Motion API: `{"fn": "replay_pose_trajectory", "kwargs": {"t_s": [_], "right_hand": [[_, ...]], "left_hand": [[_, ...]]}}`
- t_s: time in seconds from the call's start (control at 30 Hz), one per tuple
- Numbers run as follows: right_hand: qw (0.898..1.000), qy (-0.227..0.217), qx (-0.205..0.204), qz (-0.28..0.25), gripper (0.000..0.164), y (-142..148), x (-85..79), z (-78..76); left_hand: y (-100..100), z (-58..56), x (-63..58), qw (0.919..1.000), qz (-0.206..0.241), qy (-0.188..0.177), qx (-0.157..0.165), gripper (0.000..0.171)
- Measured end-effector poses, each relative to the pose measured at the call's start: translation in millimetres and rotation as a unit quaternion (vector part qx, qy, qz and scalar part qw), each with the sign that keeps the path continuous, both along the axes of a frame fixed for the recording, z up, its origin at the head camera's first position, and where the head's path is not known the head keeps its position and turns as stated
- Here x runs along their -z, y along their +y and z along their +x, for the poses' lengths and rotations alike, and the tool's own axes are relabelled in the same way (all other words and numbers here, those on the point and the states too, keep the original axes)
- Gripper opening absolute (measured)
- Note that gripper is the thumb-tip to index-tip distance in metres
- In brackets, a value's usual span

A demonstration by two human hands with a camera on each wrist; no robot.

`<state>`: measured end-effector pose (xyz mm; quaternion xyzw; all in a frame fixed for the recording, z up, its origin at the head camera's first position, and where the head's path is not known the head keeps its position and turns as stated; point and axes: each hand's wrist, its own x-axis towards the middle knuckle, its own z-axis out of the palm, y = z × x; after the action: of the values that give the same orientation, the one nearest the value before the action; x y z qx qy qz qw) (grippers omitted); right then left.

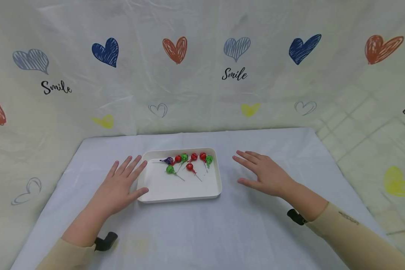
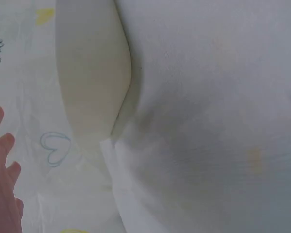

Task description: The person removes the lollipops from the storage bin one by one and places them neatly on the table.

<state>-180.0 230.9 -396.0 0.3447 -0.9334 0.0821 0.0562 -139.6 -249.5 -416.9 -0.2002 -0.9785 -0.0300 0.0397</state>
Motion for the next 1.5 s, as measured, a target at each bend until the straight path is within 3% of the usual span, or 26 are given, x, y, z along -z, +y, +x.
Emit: {"fn": "replay_pose_trajectory", "kwargs": {"t_s": [0.27, 0.9, 1.23, 1.5], "right_hand": [[0.999, -0.039, -0.007, -0.034, 0.066, -10, -0.2, -7.9], [0.992, -0.115, -0.034, -0.038, 0.048, -48, 10.1, -33.5], [0.991, -0.114, -0.05, -0.053, 0.046, -65, 7.3, -50.0], [0.988, -0.141, -0.048, -0.043, 0.041, -80, -0.6, -58.1]], "left_hand": [[-1, -1.7, 6.8, 0.9996, 0.004, -0.029, -0.003, 0.089], [-3, -4.8, 26.5, 0.9946, 0.023, -0.098, -0.027, 0.092], [-6, -5.2, 32.5, 0.9945, 0.022, -0.099, -0.026, 0.091], [-3, -2.9, 29.1, 0.9948, 0.021, -0.098, -0.022, 0.093]]}}
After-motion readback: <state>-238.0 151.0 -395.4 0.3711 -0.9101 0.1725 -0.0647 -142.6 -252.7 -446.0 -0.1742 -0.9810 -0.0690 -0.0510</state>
